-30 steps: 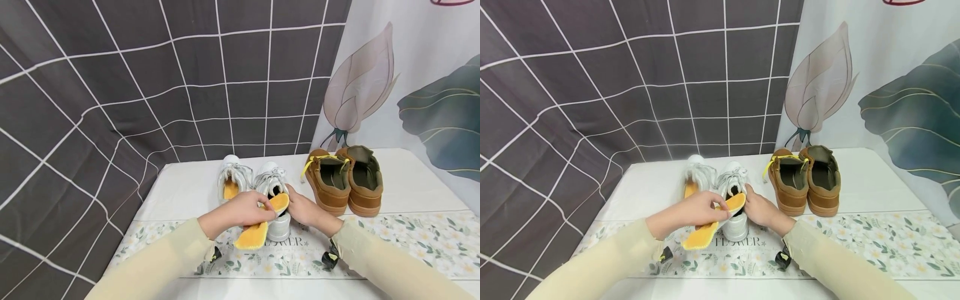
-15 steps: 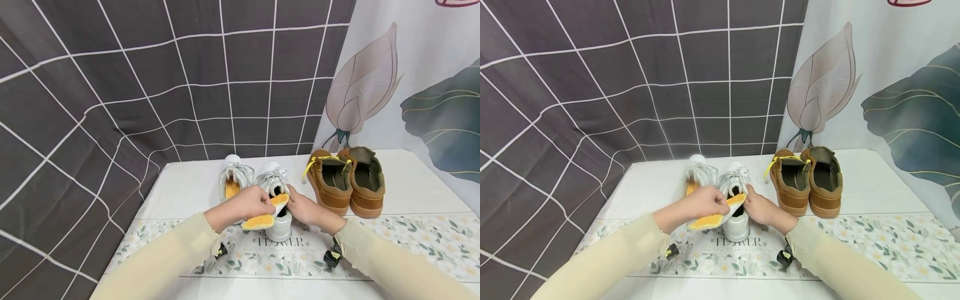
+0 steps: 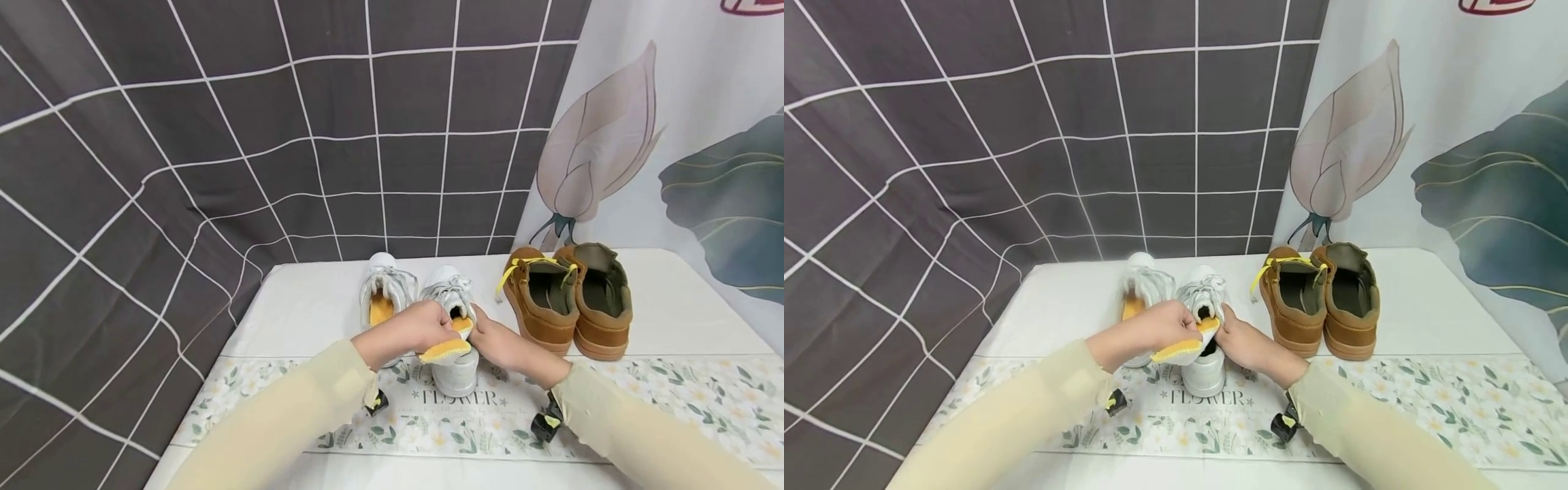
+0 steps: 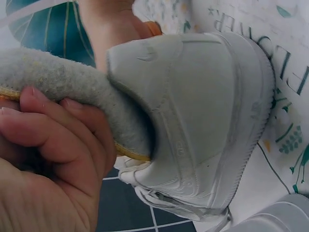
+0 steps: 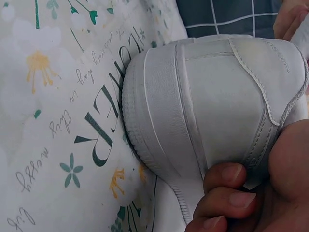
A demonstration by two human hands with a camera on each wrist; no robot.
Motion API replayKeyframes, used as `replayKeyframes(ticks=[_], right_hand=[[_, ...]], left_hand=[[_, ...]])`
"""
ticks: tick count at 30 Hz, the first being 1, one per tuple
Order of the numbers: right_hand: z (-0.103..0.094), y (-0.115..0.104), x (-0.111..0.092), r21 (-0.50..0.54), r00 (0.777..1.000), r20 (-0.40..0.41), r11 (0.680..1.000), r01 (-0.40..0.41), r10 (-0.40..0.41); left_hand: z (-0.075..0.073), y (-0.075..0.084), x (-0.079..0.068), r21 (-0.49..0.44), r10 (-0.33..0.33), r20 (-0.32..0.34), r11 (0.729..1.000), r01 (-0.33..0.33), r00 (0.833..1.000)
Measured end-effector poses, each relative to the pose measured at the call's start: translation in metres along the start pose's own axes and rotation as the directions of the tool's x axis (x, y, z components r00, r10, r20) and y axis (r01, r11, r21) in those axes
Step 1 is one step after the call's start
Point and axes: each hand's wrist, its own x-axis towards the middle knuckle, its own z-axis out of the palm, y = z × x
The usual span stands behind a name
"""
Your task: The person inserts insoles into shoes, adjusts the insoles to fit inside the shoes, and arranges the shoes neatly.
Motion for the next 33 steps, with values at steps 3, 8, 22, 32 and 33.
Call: replayKeyframes(ticks=[3, 8, 22, 32, 33], right_hand=[[-0.001, 0.000, 0.001, 0.006, 1.000, 0.010, 1.000, -0.011, 0.011], [-0.001, -0.002, 0.002, 0.005, 0.999, 0.018, 0.999, -0.042, 0.042], [0.000, -0.002, 0.001, -0.069, 1.000, -0.001, 0.997, -0.017, 0.017], [-0.003, -0.001, 0.001, -0.059, 0.999, 0.003, 0.998, -0.033, 0.034], [-0.003, -0.001, 0.000, -0.063, 0.999, 0.007, 0.997, -0.039, 0.040]], left_hand=[[0.003, -0.002, 0.004, 0.014, -0.001, -0.013, 1.000, 0.001, 1.000], [0.009, -0.008, 0.013, 0.047, -0.011, -0.062, 0.999, 0.014, 0.998], [0.012, -0.008, 0.004, -0.039, -0.060, 0.041, 0.997, 0.062, 0.997], [0.014, 0.001, 0.001, 0.032, 0.022, 0.033, 0.999, -0.023, 0.999], [0.014, 0.001, 0.001, 0.043, 0.027, 0.032, 0.999, -0.028, 0.999]])
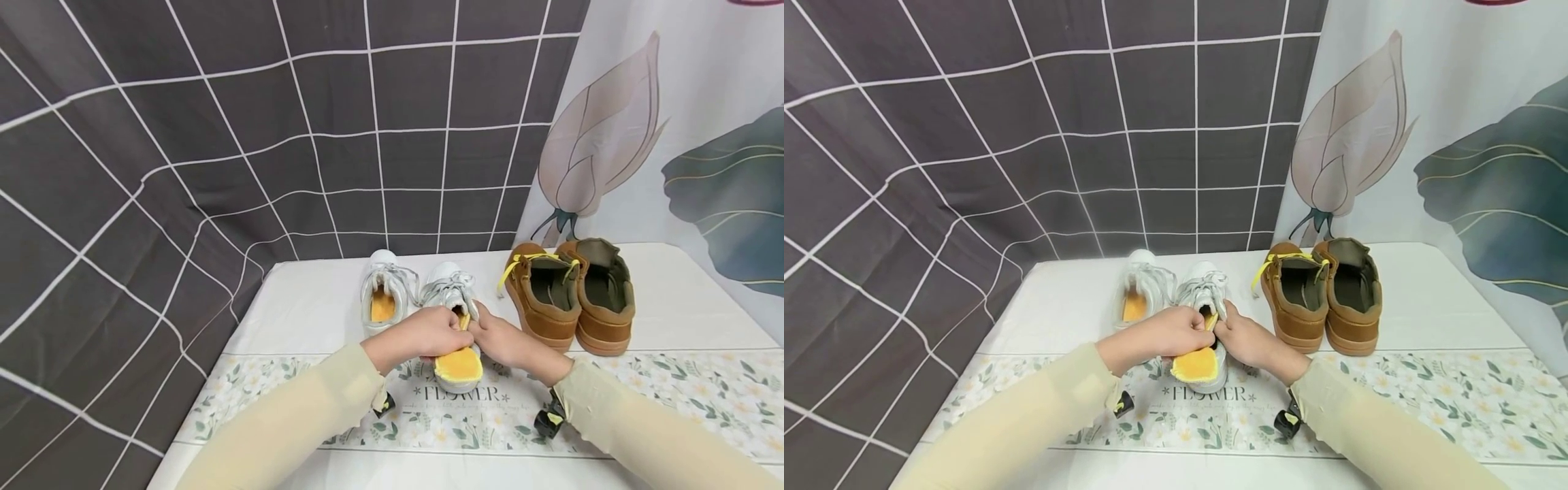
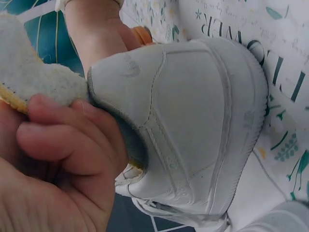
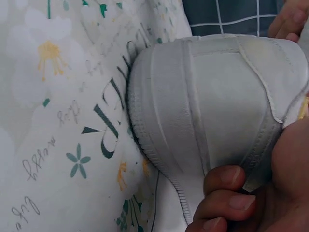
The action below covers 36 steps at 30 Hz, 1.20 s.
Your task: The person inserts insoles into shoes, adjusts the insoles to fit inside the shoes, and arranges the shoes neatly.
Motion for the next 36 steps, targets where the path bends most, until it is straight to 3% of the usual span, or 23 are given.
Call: replayKeyframes(ticks=[7, 17, 23, 26, 32, 36], right_hand=[[-0.001, 0.000, -0.002, 0.002, 1.000, 0.019, 1.000, -0.011, 0.011], [0.005, -0.001, -0.005, -0.033, 0.995, -0.097, 0.999, -0.040, 0.037], [0.009, 0.001, -0.005, -0.023, 0.995, -0.099, 0.999, -0.031, 0.028], [0.010, 0.002, -0.005, -0.013, 0.995, -0.097, 1.000, -0.028, 0.026], [0.011, 0.001, -0.007, -0.004, 0.995, -0.093, 0.999, -0.047, 0.047], [0.011, 0.001, -0.008, -0.008, 0.995, -0.098, 0.999, -0.035, 0.034]], left_hand=[[-0.002, 0.002, 0.003, 0.077, 0.041, -0.026, 0.996, -0.039, 0.999], [0.000, 0.000, 0.012, 0.101, 0.037, -0.030, 0.994, -0.033, 0.999], [0.004, -0.003, 0.019, 0.101, 0.005, -0.069, 0.995, 0.002, 0.998], [0.006, -0.004, 0.020, 0.133, 0.028, -0.092, 0.991, -0.015, 0.995], [0.008, -0.005, 0.018, 0.161, 0.049, -0.124, 0.987, -0.029, 0.991], [0.008, -0.001, 0.011, 0.189, 0.057, -0.103, 0.981, -0.037, 0.993]])
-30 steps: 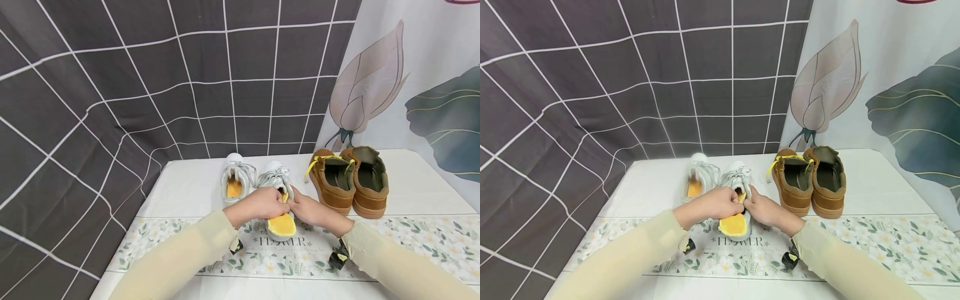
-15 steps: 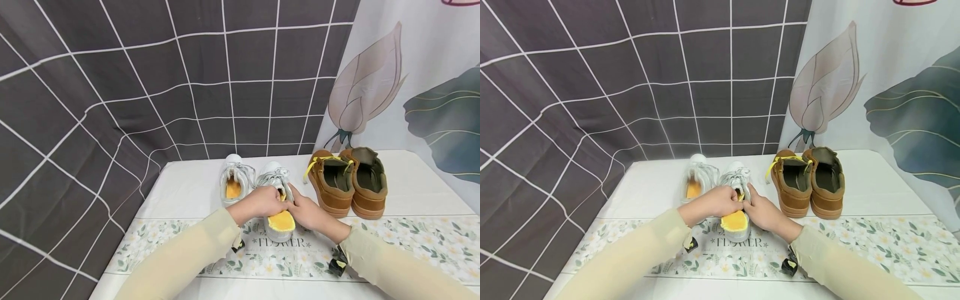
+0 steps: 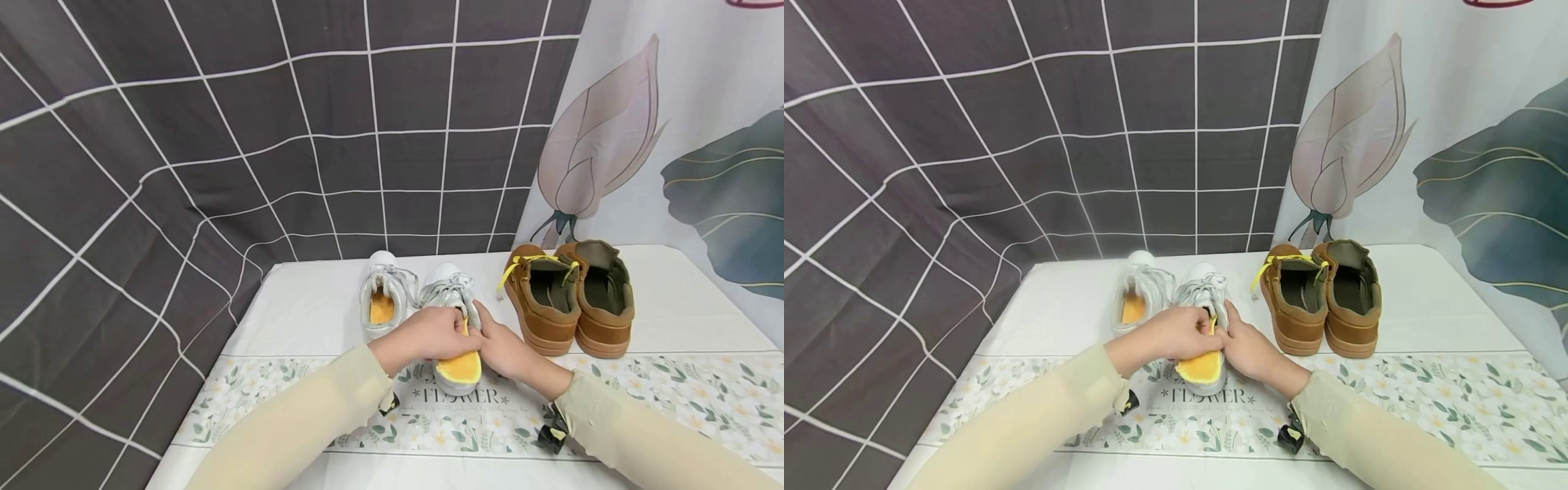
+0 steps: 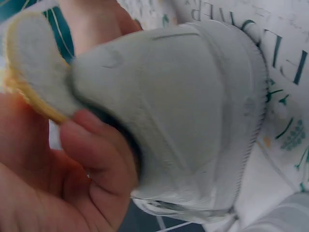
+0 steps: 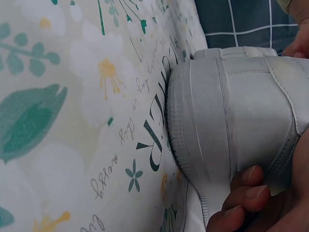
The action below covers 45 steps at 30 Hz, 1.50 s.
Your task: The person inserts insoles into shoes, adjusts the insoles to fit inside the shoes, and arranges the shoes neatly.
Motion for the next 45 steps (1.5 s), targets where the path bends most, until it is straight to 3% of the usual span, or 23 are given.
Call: replayKeyframes(ticks=[4, 9, 12, 18, 26, 34, 37, 45], right_hand=[[0.000, 0.001, 0.000, -0.017, 0.999, -0.008, 0.999, 0.033, -0.033], [0.001, 0.001, 0.001, -0.009, 1.000, -0.011, 1.000, 0.027, -0.027], [0.002, 0.001, 0.001, -0.009, 1.000, 0.000, 1.000, 0.009, -0.009], [0.002, 0.001, 0.001, -0.012, 1.000, 0.003, 1.000, -0.003, 0.003], [0.003, 0.002, 0.002, -0.021, 1.000, 0.011, 0.999, -0.026, 0.027], [0.001, 0.000, 0.001, -0.043, 0.999, 0.006, 0.998, -0.041, 0.042], [0.001, 0.000, 0.001, -0.048, 0.999, 0.003, 0.998, -0.048, 0.049], [0.001, -0.001, 0.000, -0.050, 0.999, -0.001, 0.997, -0.051, 0.051]], left_hand=[[-0.001, 0.009, -0.011, 0.089, 0.041, 0.032, 0.995, -0.044, 0.999], [0.002, 0.016, -0.022, 0.133, 0.016, 0.017, 0.991, -0.018, 1.000], [0.001, 0.017, -0.025, 0.126, 0.027, 0.023, 0.992, -0.029, 0.999], [-0.002, 0.016, -0.026, 0.219, 0.065, 0.065, 0.973, -0.077, 0.996], [-0.012, 0.012, -0.029, 0.098, 0.051, 0.050, 0.994, -0.056, 0.997], [-0.016, 0.012, -0.030, 0.254, -0.047, 0.063, 0.967, 0.029, 0.997], [-0.016, 0.010, -0.029, 0.223, -0.046, 0.069, 0.974, 0.030, 0.997], [-0.017, 0.006, -0.024, 0.016, 0.013, 0.072, 1.000, -0.014, 0.997]])
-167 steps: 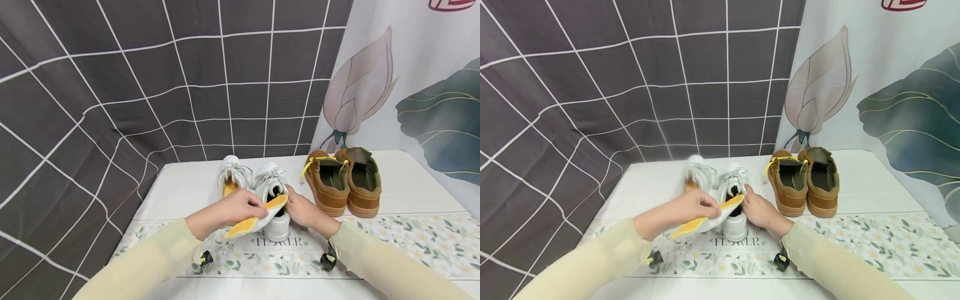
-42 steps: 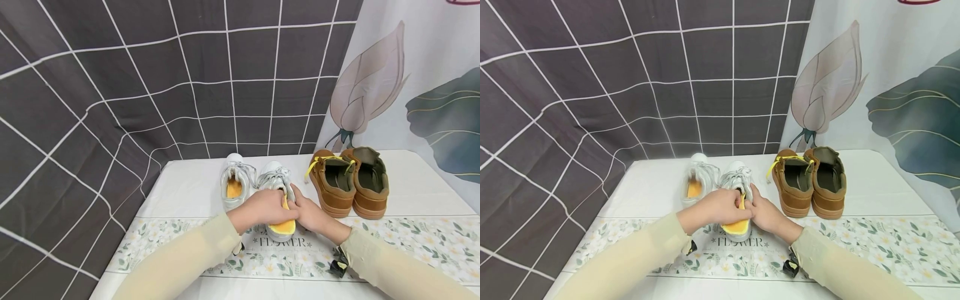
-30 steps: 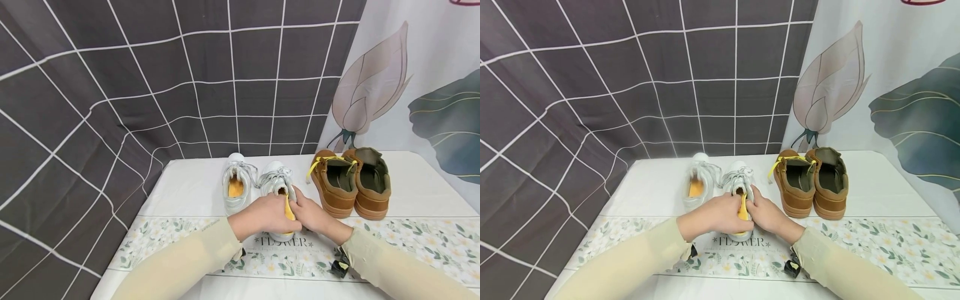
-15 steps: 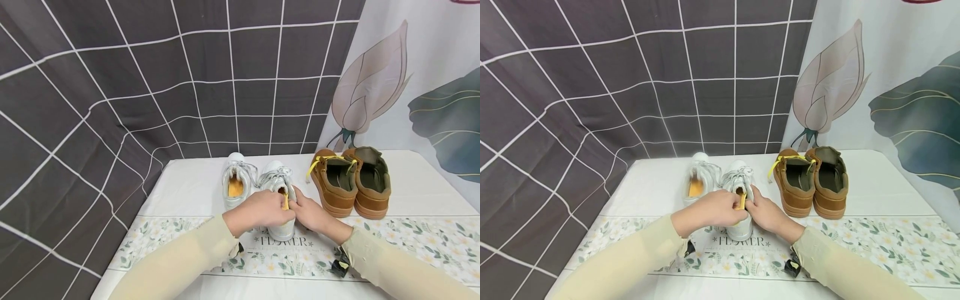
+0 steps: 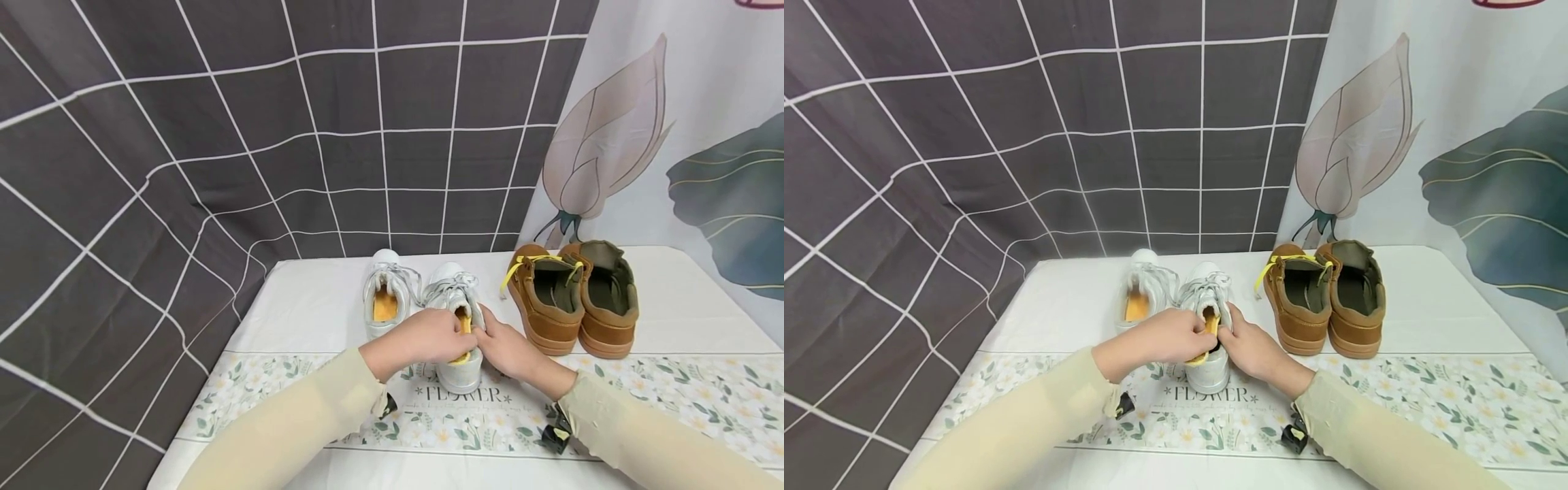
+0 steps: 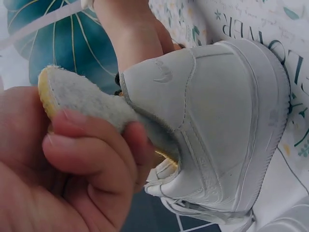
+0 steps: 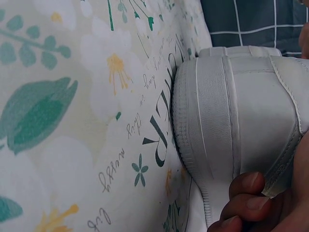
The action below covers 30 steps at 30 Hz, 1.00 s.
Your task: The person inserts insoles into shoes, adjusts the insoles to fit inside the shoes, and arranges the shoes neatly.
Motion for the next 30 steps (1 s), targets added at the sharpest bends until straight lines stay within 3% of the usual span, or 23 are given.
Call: replayKeyframes(ticks=[7, 12, 20, 26, 30], right_hand=[[0.000, 0.001, 0.000, 0.008, 1.000, 0.003, 1.000, -0.001, 0.001], [0.001, 0.001, 0.000, 0.016, 1.000, 0.014, 1.000, -0.007, 0.007], [0.001, 0.000, -0.002, 0.036, 1.000, 0.002, 0.999, 0.001, -0.001], [0.002, 0.001, -0.001, 0.033, 1.000, 0.000, 0.999, -0.002, 0.002], [0.002, 0.001, -0.002, 0.030, 1.000, 0.000, 1.000, 0.000, 0.000]], left_hand=[[0.001, 0.003, 0.007, -0.081, -0.041, 0.022, 0.996, 0.043, 0.999], [0.006, 0.002, 0.015, -0.052, -0.072, -0.011, 0.996, 0.071, 0.997], [0.012, -0.001, 0.027, 0.100, -0.061, -0.134, 0.992, 0.075, 0.989], [0.024, 0.005, 0.034, 0.271, -0.069, -0.232, 0.953, 0.132, 0.970], [0.029, 0.003, 0.034, 0.315, -0.032, -0.267, 0.942, 0.118, 0.963]])
